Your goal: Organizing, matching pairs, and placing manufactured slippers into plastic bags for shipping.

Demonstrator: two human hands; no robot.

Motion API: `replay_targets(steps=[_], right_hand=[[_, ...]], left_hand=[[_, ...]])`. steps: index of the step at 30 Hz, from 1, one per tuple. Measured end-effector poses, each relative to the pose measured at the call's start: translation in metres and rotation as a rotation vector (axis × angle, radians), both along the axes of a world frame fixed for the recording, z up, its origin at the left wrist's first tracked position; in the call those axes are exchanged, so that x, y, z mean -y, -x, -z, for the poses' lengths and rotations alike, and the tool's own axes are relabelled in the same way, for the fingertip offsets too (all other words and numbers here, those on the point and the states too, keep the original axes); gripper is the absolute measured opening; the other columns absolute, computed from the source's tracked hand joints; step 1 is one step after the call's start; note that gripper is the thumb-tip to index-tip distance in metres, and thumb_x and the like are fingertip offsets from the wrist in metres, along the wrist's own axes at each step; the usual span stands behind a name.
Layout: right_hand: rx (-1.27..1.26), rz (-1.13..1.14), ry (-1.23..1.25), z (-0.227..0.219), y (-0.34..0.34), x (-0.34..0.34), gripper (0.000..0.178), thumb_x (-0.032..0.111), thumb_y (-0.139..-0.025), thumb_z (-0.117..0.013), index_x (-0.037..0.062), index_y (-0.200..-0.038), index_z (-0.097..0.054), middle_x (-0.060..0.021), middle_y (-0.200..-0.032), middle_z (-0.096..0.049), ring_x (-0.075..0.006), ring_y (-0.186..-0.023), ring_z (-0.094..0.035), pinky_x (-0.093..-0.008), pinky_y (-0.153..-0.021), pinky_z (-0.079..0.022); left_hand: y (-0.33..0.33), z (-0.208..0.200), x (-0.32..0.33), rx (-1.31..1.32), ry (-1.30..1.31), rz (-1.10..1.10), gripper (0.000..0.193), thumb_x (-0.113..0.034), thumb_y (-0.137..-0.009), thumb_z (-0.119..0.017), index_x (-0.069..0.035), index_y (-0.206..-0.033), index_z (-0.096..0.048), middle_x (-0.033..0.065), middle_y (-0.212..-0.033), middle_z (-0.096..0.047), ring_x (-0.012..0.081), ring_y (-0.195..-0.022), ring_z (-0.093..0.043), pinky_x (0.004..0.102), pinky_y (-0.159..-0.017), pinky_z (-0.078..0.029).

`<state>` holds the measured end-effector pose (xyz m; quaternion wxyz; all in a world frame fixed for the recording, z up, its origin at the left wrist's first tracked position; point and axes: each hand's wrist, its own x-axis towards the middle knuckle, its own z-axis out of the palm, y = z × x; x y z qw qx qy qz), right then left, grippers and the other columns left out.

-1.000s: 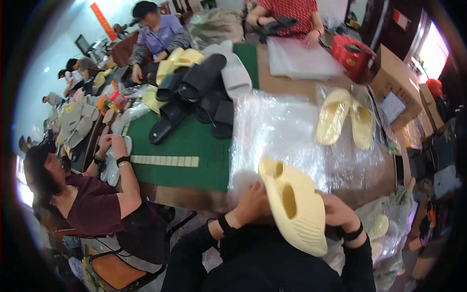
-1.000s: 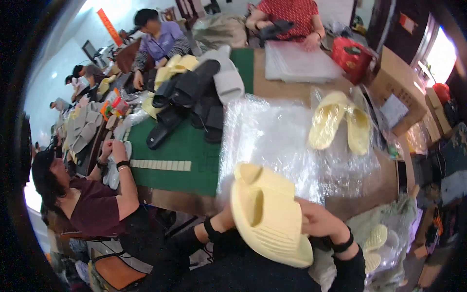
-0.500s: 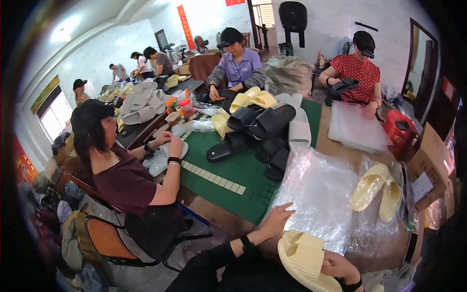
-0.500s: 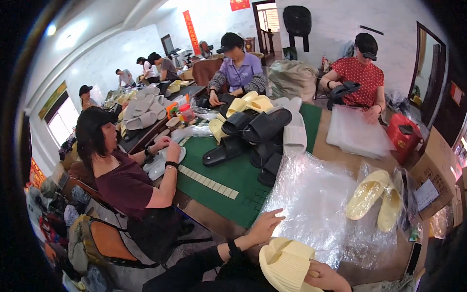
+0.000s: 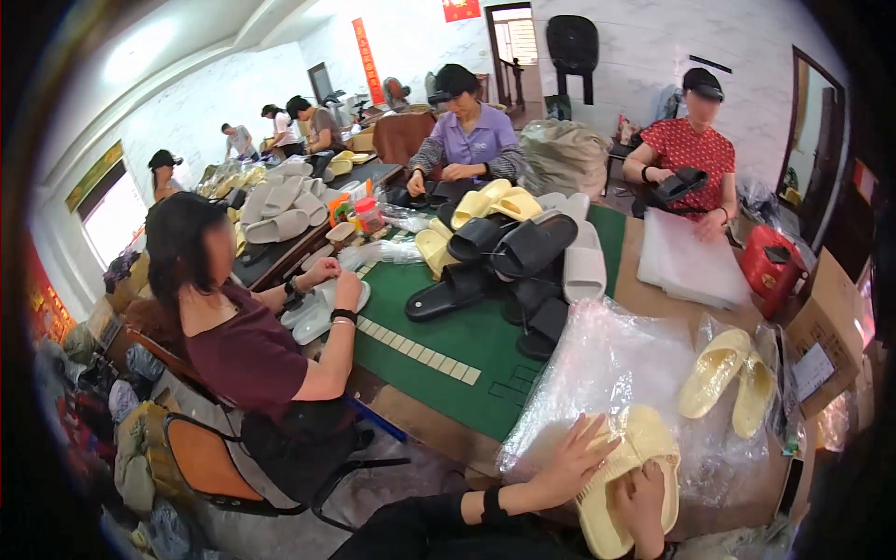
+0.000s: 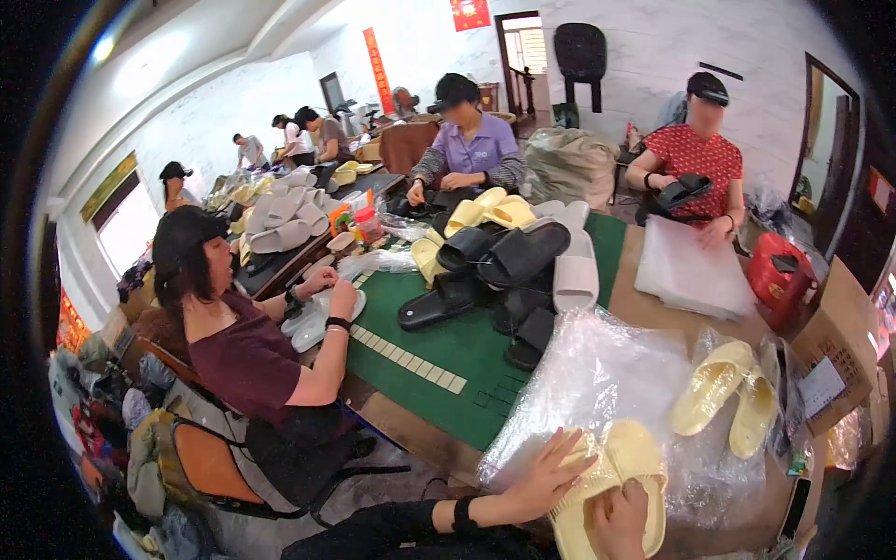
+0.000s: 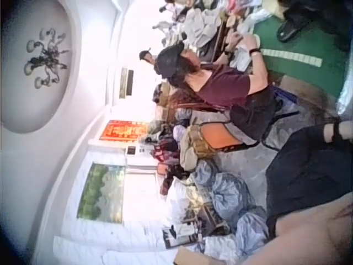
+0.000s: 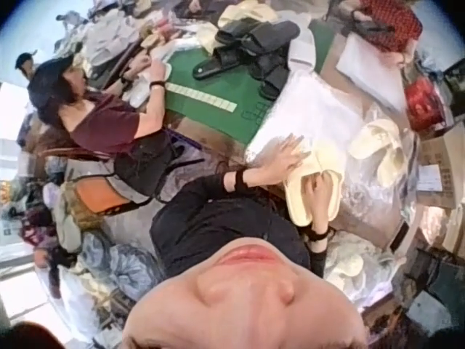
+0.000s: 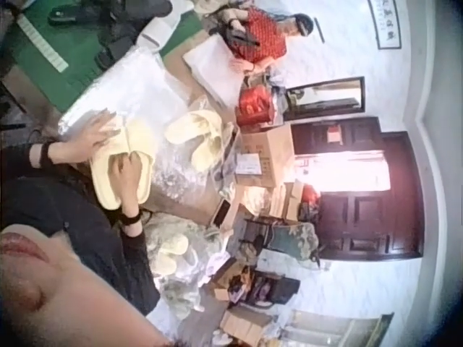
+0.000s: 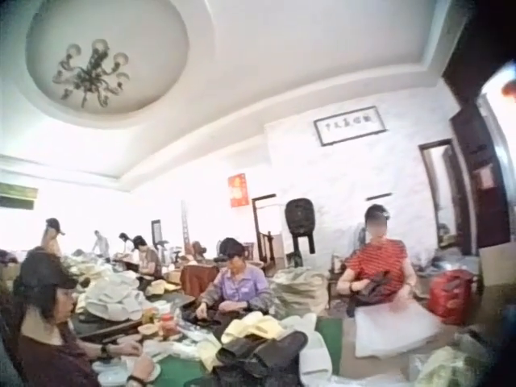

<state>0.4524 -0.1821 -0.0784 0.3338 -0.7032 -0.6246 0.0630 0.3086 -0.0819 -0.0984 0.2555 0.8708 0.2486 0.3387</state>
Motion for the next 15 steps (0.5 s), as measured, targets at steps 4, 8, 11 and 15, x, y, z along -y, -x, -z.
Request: replay_targets(steps=[4,8,11,15], right_hand=[[0.104,0.113,-0.005,0.042,-0.001,-0.014,0.029,0.014,-0.072,-0.058,-0.0016,-0.096,-0.052,-0.0275,-0.105,-0.047,-0.0455,-0.102,-0.042,-0.0521,-0.09,-0.032],[0.047,0.062,-0.165,0.036,0.003,-0.042,0.026,0.01,-0.062,-0.061,-0.0028,-0.084,-0.054,-0.0214,-0.085,-0.047,-0.0377,-0.082,-0.045,-0.0461,-0.07,-0.035],[-0.102,0.143,-0.24,0.036,0.008,-0.05,0.025,0.009,-0.061,-0.061,-0.0025,-0.082,-0.054,-0.0203,-0.083,-0.048,-0.0364,-0.08,-0.046,-0.0451,-0.069,-0.035],[-0.103,0.152,-0.177,0.054,0.006,-0.057,0.023,0.01,-0.063,-0.06,-0.0019,-0.082,-0.055,-0.0196,-0.083,-0.048,-0.0354,-0.079,-0.046,-0.0439,-0.069,-0.035]], left_hand=[[0.008,-0.002,0.002,0.054,-0.023,0.059,0.039,-0.012,-0.082,-0.056,-0.02,-0.121,-0.053,0.0149,-0.141,-0.022,0.0429,-0.129,-0.017,0.0496,-0.102,-0.023],[0.021,-0.009,0.012,-0.02,0.009,0.121,0.044,-0.011,-0.083,-0.055,-0.02,-0.125,-0.049,0.0238,-0.142,-0.01,0.0445,-0.13,-0.006,0.0509,-0.104,-0.013],[0.018,0.003,0.006,0.145,0.056,-0.134,0.069,-0.01,-0.085,-0.051,-0.008,-0.14,-0.01,0.0263,-0.142,0.002,0.0385,-0.131,-0.012,0.0444,-0.104,-0.017],[0.019,0.023,-0.005,0.478,0.964,0.176,0.069,-0.003,-0.088,-0.045,-0.012,-0.141,-0.002,0.0168,-0.141,-0.017,0.0232,-0.119,-0.035,0.0304,-0.097,-0.032]])
